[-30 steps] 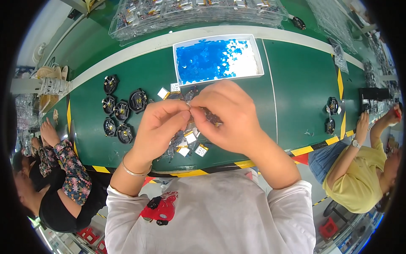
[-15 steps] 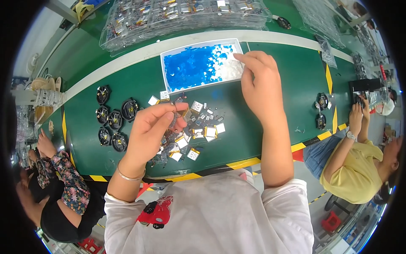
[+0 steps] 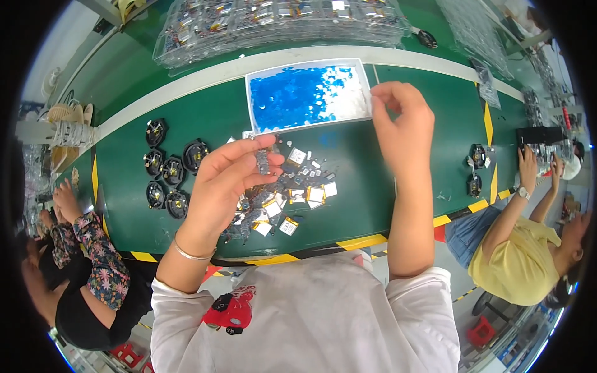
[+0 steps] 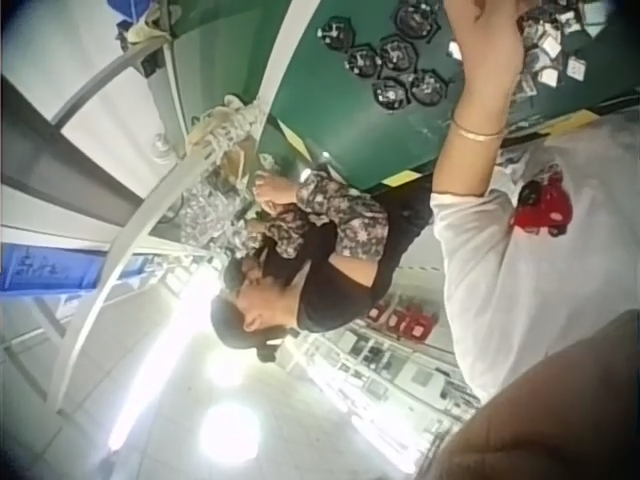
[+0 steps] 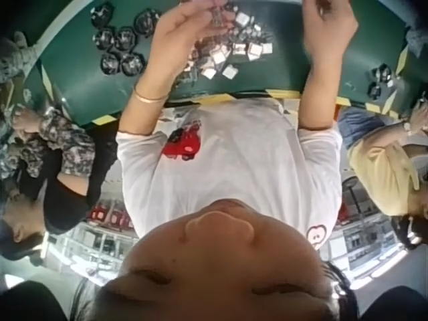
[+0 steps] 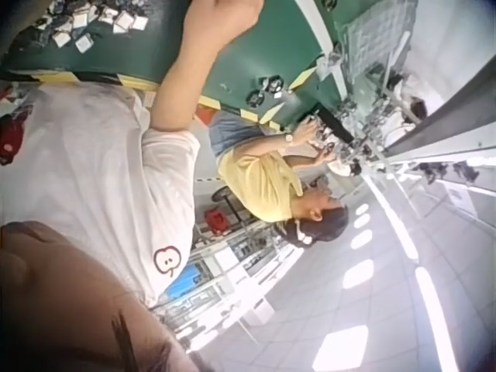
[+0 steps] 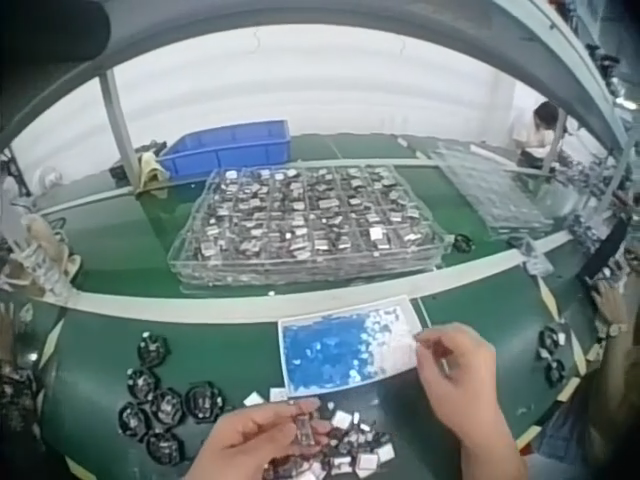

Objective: The person assembles small electronic components, including wiring and batteries, into device housings by hand.

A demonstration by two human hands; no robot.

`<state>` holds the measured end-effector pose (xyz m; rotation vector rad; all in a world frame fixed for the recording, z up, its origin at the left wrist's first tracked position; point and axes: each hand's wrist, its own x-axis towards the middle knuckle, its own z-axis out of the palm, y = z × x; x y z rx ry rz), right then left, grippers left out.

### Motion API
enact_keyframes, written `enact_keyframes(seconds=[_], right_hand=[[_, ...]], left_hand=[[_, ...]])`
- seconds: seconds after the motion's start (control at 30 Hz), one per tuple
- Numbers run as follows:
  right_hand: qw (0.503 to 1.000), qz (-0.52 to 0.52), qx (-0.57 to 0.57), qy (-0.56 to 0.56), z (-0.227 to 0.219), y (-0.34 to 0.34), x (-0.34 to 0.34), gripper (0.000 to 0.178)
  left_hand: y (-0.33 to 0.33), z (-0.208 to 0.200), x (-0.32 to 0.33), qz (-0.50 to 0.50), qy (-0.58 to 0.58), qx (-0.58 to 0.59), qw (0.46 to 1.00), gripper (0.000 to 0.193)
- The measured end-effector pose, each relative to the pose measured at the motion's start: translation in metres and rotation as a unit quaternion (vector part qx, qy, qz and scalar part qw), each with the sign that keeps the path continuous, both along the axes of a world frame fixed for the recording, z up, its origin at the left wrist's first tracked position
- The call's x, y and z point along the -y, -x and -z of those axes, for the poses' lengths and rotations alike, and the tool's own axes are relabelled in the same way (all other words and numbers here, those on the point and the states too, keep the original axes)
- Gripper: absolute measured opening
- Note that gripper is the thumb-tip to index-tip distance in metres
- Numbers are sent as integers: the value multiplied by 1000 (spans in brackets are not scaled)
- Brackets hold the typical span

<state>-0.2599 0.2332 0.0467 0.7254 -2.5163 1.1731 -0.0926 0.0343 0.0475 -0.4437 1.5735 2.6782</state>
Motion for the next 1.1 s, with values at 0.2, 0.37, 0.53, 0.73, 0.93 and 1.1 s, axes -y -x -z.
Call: enact_keyframes(seconds=[0.2,0.37,0.53,0.73,0.93,1.1], right_hand=[[977,-193,-82,-42,3,-28,25,10],[969,-182,39,-163,13,-59,45,10],[960,-182,44,-210,15,-62,56,9],[948,-133,1,-288,22,-67,62,6],[975,-136,55,-166,17,-59,42,9],[956,-203,26,-211,11,-53,46,12]], left_hand=[[-2,-6,26,-78,24,-42,996,23],[-2,-12,38,-113,23,-54,992,20],[-2,-12,33,-96,19,-43,994,18],[-1,-10,30,-90,23,-42,995,18],[-2,-13,31,-94,25,-56,994,19],[-1,-14,31,-84,18,-61,994,19]])
